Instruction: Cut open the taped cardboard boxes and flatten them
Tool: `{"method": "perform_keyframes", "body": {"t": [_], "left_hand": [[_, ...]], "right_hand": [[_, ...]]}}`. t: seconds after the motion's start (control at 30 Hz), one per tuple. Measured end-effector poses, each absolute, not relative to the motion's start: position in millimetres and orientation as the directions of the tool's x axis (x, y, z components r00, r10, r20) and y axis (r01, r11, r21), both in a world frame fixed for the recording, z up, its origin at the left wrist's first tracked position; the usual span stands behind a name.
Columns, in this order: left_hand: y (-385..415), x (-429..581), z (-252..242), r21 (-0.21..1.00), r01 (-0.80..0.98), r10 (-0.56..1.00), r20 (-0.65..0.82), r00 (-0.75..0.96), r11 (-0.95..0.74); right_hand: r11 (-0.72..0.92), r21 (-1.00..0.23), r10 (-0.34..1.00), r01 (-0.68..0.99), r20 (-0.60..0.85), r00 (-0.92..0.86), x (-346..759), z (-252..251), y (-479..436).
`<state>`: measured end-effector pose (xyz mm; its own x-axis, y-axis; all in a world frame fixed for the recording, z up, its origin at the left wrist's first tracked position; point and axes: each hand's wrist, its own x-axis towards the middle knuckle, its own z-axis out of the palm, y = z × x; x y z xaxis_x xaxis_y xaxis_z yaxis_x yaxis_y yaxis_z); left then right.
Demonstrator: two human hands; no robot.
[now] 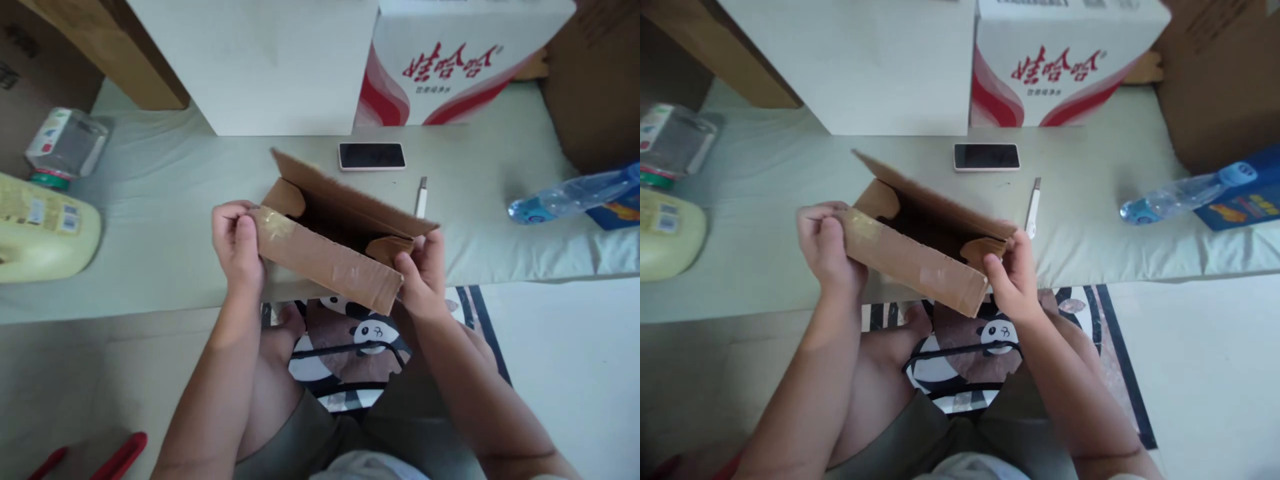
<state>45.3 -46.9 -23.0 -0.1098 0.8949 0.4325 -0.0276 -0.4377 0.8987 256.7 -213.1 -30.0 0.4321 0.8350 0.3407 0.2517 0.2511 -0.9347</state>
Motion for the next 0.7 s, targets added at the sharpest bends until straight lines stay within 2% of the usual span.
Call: {"method": "perform_keyframes", "body": {"t": [0.17, 0.27, 0.37, 0.47, 0.7], "left_hand": [[-47, 62, -15, 0.876, -0.252, 0.911, 0.402, -0.089, -0.411], [-47, 63, -14, 0.882, -0.212, 0.907, 0.413, -0.08, -0.42], [-49, 61, -14, 0.92, -0.14, 0.931, 0.36, -0.066, -0.366], [-50, 58, -15, 0.928, -0.155, 0.941, 0.336, -0.043, -0.339], [-54, 49, -21, 0.922, -0.089, 0.926, 0.378, 0.013, -0.376]], "right_hand": [[0.297, -0.916, 0.827, 0.269, 0.388, 0.407, 252, -28, -224], [0.275, -0.907, 0.829, 0.318, 0.391, 0.399, 253, -23, -227], [0.228, -0.899, 0.85, 0.374, 0.371, 0.374, 255, -18, -228], [0.231, -0.891, 0.855, 0.391, 0.378, 0.355, 257, -17, -229], [0.27, -0.908, 0.83, 0.32, 0.388, 0.402, 253, -31, -231]]}}
